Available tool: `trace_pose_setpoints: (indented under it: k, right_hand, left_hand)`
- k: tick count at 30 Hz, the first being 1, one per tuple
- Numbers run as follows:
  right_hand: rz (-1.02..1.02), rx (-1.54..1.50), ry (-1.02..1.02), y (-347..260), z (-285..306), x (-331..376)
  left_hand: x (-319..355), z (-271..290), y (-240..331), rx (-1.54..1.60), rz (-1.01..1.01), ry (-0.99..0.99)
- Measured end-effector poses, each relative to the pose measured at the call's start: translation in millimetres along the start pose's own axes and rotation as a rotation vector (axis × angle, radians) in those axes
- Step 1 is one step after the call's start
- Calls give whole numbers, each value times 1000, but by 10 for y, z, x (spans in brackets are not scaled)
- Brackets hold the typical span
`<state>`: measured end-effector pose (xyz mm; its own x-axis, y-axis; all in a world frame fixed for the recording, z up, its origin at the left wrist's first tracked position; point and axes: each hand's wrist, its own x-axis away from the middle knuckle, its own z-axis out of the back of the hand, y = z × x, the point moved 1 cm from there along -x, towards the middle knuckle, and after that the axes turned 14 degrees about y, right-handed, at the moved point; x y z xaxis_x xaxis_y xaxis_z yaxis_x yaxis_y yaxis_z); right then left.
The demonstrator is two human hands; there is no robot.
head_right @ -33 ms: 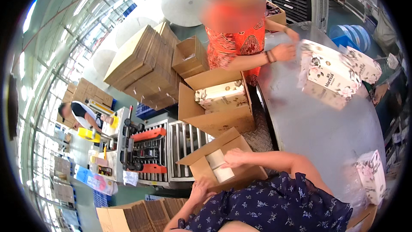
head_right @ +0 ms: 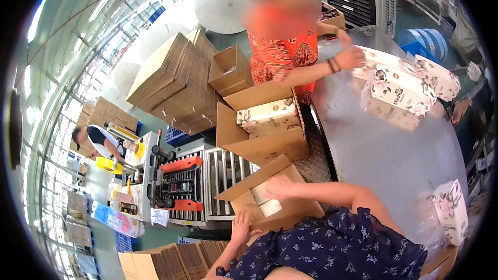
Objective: The person picks up wrapped rectangular items from a table, places them inside cardboard boxes, and then moves the loaded boxes onto a conveyor belt system.
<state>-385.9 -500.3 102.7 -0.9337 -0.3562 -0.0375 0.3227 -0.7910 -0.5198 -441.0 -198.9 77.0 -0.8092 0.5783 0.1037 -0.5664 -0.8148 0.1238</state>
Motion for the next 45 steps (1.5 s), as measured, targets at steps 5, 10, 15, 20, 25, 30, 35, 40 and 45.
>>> trace_pose_setpoints:
  k: [5,10,15,20,25,30,35,40,45]
  right_hand:
    - [208,252,1101,127,460,-233]
    - [176,151,423,230,-595,1030]
    - [-257,154,735,416,-812,1153]
    - [-770,-303,874,307,-1158,1152]
    - [-886,-211,955,-103,-1703,647]
    - [-885,-234,964,-497,-1935,-638]
    - [-773,-253,937,-500,-2049,-2030]
    - [-683,-210,832,-467,-2228,-2993]
    - [-570,-196,842,-753,-2463,-3921]
  left_hand:
    - [-18,-775,-199,326,418,434]
    - [-31,-1337,-502,1076,699,826]
    - [-631,-1190,-610,1019,623,645]
    - [-1198,-816,-697,715,441,548]
    - [-1732,-599,-1474,798,281,406]
    - [-2427,-383,-2740,770,221,416]
    - [-2826,-96,-3808,304,285,471]
    - [-2663,117,-4158,-250,222,516]
    - [-2624,222,-4312,-110,209,461]
